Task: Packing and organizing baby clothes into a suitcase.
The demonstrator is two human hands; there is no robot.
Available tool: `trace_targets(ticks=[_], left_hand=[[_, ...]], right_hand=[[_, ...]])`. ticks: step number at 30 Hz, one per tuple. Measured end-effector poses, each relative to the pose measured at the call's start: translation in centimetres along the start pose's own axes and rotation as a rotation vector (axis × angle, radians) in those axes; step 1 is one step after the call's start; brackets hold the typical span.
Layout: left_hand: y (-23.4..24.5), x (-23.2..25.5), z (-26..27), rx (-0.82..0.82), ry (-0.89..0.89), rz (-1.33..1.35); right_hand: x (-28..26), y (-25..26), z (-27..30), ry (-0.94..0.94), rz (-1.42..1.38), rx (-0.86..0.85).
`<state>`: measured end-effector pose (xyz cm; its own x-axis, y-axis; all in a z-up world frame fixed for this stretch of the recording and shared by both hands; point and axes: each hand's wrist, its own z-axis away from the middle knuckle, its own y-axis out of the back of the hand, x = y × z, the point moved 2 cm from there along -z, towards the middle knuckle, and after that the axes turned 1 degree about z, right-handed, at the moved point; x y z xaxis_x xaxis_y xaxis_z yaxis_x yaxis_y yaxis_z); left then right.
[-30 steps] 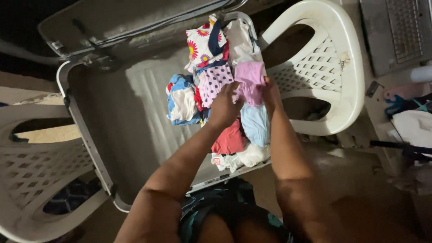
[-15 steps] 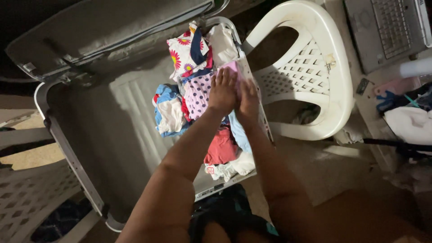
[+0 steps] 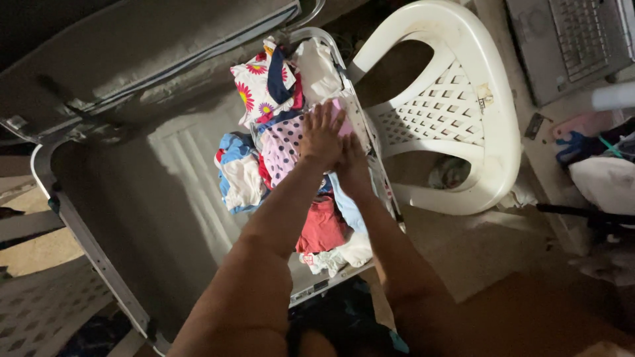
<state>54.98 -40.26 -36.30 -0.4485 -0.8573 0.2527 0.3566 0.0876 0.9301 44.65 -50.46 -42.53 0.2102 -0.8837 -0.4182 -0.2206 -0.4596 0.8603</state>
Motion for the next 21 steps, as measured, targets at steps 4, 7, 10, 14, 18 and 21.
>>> trace_targets(ticks=[4,7,10,14,18,21], left_hand=[[-0.6,-0.2,0.2,0.017,-0.022,-0.038],[-1.4,-0.1,0.0,0.069,-0.022,-0.072],[-1.3,-0.1,-0.1,0.145,-0.028,0.031],[0.2,0.5,0.9,0.031,-0.027,-0.044],[-0.6,0.5,0.5,0.028,-0.016,-0.099],[0.1,0.6,0.9,-0.016,-0.014,-0.089]], right_hand=[[3.3,0.9,-1.6,-0.255,-0.254,0.059],[5.3,-1.3,-2.9,-0.105,-0.321,0.274],[7.3,-5.2,-2.9,-0.309,-0.450,0.136],[5.2,-3.7,-2.8,-0.370,-0.663,0.158],[4.8,-3.0,-3.2,-0.354,-0.520,0.072],[4.4,-2.6,-3.1,-0.306,-0.427,0.046]])
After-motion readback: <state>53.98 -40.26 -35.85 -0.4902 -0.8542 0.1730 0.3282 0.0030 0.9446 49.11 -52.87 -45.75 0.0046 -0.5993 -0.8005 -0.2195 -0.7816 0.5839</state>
